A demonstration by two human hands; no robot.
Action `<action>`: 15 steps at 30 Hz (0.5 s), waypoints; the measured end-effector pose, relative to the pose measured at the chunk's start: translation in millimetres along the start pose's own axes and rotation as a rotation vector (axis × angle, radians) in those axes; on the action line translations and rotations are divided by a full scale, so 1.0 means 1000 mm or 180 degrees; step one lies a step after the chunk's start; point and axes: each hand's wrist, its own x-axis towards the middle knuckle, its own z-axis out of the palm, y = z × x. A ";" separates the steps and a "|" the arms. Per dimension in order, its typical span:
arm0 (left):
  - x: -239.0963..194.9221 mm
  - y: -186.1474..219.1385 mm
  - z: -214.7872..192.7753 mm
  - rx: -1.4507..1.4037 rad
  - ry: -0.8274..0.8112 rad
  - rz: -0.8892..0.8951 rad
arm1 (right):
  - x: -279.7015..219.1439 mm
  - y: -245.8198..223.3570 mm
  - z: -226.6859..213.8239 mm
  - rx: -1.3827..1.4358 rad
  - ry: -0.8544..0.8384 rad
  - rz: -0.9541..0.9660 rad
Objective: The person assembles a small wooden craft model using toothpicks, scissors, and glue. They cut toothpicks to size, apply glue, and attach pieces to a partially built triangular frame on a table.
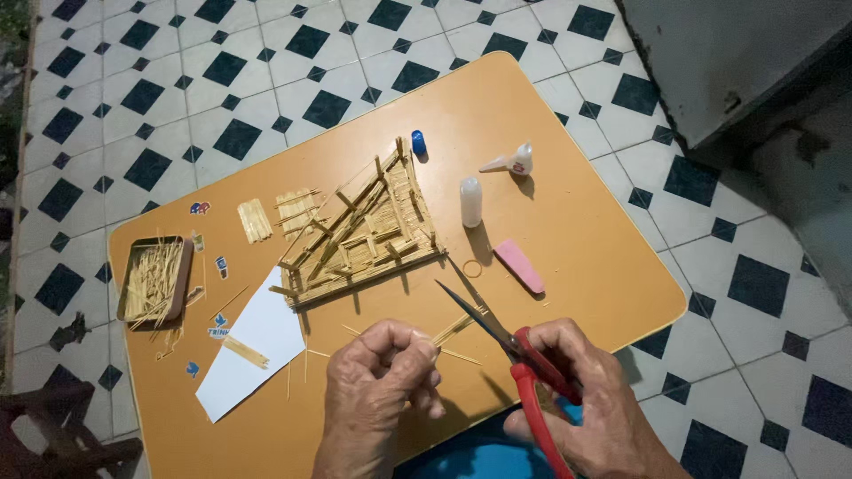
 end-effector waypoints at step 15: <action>-0.003 0.010 0.000 -0.0005 0.0051 -0.0218 | 0.003 0.005 0.011 0.0422 0.0258 -0.0277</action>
